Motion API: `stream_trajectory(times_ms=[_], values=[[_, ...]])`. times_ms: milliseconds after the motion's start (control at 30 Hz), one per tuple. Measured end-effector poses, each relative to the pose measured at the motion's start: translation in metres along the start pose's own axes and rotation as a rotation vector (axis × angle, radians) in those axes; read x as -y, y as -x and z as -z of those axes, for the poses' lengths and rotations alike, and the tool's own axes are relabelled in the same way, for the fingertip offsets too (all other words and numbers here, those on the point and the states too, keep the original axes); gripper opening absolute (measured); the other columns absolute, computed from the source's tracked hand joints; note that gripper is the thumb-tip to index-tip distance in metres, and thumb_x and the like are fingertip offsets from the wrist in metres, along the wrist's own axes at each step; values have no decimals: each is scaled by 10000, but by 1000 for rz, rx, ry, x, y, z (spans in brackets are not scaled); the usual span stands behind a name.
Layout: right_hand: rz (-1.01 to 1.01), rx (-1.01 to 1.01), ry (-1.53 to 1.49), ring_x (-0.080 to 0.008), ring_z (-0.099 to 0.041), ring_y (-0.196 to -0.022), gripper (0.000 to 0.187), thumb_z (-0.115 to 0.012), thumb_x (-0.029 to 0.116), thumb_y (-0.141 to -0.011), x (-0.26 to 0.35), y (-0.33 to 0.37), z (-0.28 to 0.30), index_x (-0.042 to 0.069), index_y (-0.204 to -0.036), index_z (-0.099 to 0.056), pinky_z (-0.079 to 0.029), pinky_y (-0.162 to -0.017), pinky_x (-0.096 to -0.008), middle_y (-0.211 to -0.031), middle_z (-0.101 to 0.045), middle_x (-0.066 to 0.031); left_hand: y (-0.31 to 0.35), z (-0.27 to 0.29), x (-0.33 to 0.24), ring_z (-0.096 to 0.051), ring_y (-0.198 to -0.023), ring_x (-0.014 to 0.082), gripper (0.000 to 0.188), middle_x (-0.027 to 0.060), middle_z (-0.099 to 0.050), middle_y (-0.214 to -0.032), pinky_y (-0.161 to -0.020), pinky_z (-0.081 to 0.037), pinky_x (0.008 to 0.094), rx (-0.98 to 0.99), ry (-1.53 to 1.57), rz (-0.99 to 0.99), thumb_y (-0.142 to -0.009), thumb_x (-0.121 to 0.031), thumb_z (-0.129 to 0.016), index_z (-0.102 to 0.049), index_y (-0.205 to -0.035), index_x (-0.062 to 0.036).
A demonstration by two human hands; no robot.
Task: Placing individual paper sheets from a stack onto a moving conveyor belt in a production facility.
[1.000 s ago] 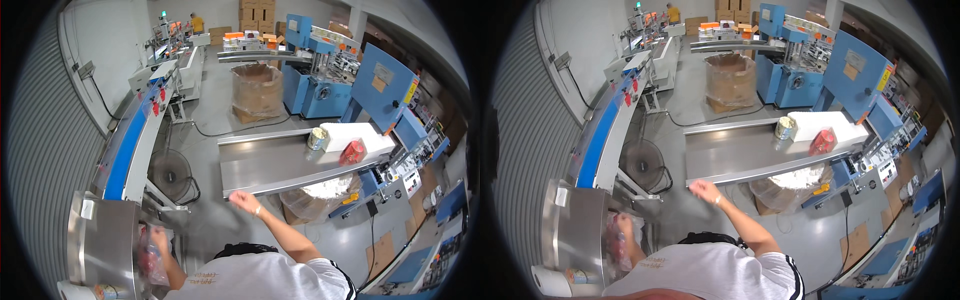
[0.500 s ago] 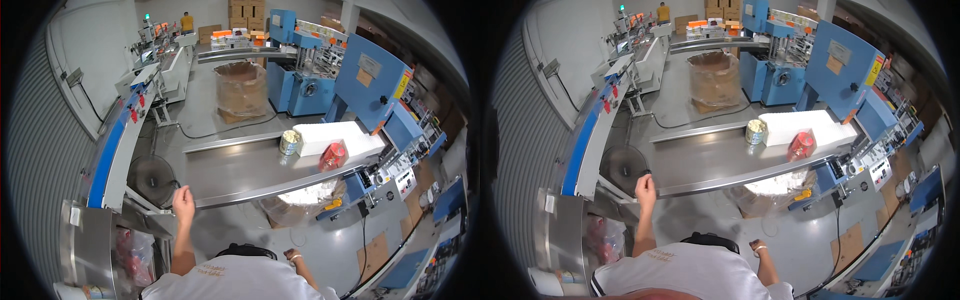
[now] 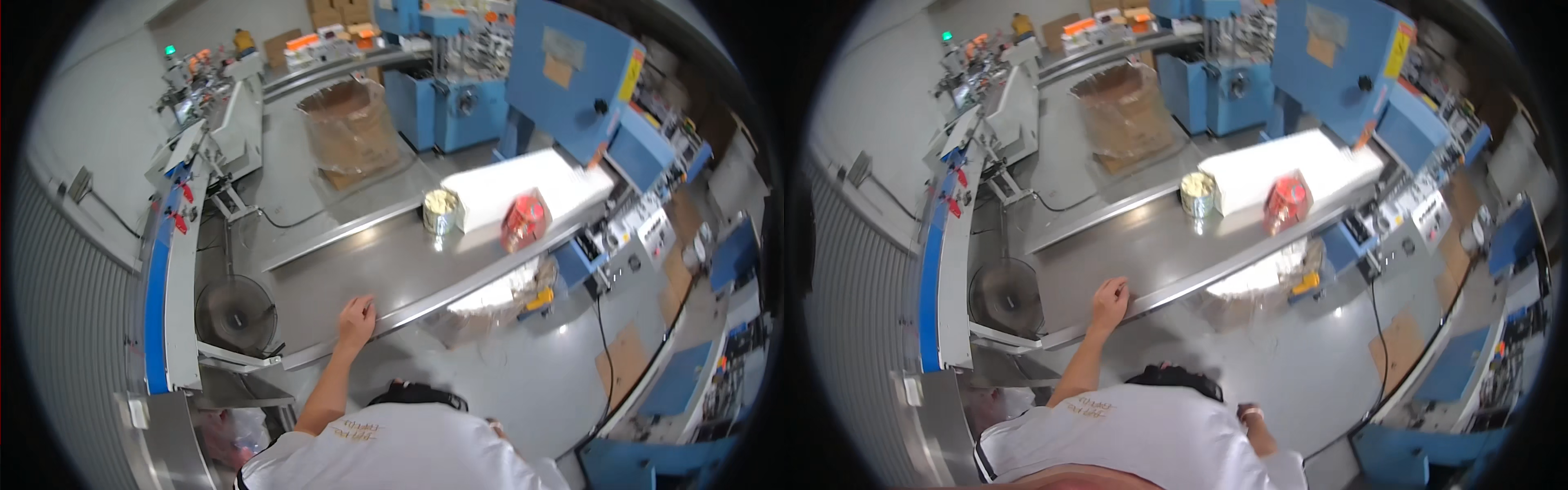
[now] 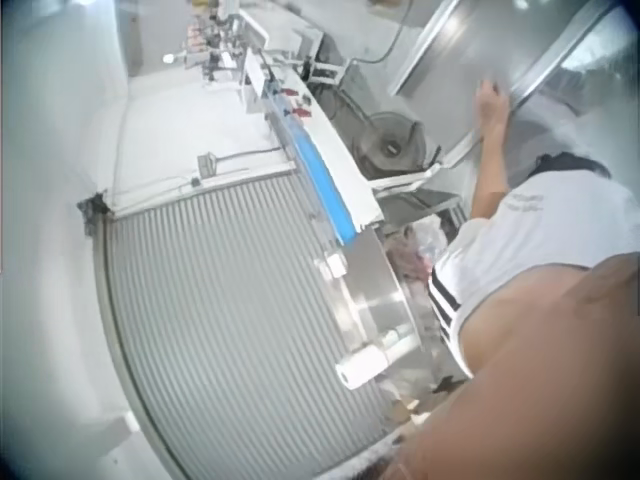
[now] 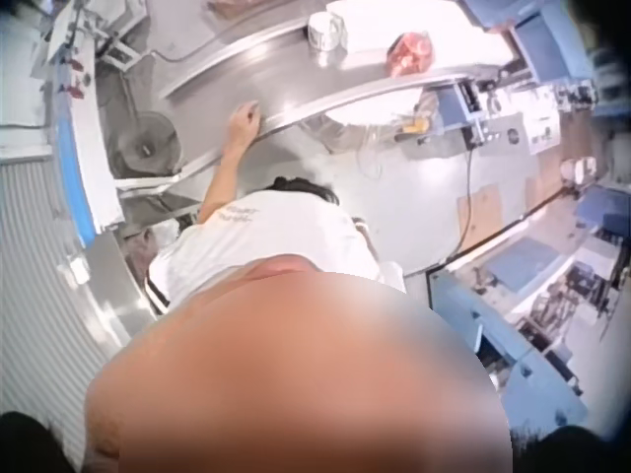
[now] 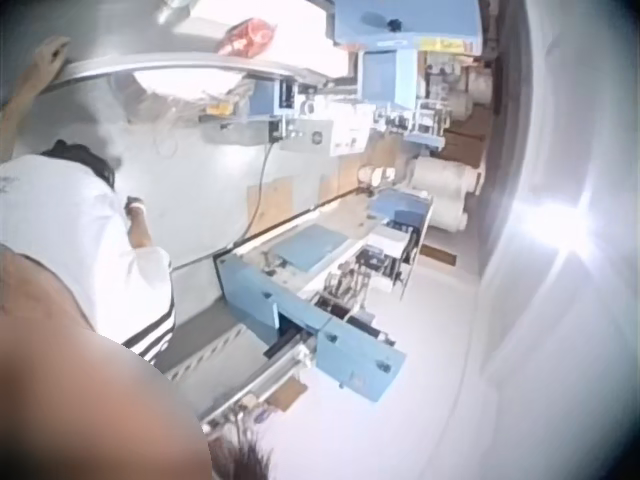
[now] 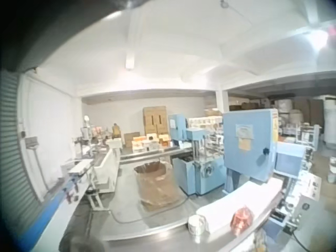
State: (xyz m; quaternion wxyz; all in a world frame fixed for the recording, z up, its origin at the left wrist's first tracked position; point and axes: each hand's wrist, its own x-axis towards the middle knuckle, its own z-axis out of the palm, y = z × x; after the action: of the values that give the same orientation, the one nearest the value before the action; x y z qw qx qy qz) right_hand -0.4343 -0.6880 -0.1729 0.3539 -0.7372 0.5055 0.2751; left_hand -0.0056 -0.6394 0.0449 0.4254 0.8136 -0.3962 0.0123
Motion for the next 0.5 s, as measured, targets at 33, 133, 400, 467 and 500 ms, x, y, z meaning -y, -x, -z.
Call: stream_trajectory(times_ms=[33, 133, 400, 467, 500], values=[[2, 10, 92, -231, -608, -949, 228, -520, 226, -816, 3, -1, -4, 143, -988, -643, -504, -742, -383, -1023, -636, -71, -6, -6, 0, -603, -729, 268, 164, 133, -611, -868, -655, -484, 330, 72, 7, -15, -818, -108, -577, -619, -965, -47], [89, 243, 310, -254, -647, -893, 222, -510, 226, -825, -26, -93, -21, 127, -942, -670, -520, -712, -394, -960, -673, -96, 0, -4, 2, -590, -777, 351, 166, 159, -611, -893, -683, -482, 410, 78, 1, -52, -824, -105, -552, -617, -962, -40], [12, -143, -520, -200, -615, -639, 301, -513, 268, -796, 67, -128, 52, 9, -883, -639, -483, -593, -337, -723, -648, -115, -12, -7, -8, -595, -723, 315, 160, 136, -605, -862, -641, -476, 379, 192, 3, -26, -848, -111, -536, -608, -976, -48], [262, -135, -270, -205, -626, -660, 313, -541, 291, -791, 113, -95, 106, 25, -915, -647, -494, -618, -328, -759, -658, -125, -8, -2, -8, -596, -723, 311, 163, 135, -605, -867, -641, -477, 377, 193, 4, 5, -849, -113, -535, -608, -980, -50], [257, -159, -315, -208, -635, -693, 322, -561, 321, -800, 116, -102, 109, 41, -931, -652, -497, -652, -312, -791, -665, -122, -7, -2, -10, -598, -723, 306, 166, 133, -605, -873, -641, -477, 374, 205, 15, 20, -849, -115, -535, -608, -985, -52]])
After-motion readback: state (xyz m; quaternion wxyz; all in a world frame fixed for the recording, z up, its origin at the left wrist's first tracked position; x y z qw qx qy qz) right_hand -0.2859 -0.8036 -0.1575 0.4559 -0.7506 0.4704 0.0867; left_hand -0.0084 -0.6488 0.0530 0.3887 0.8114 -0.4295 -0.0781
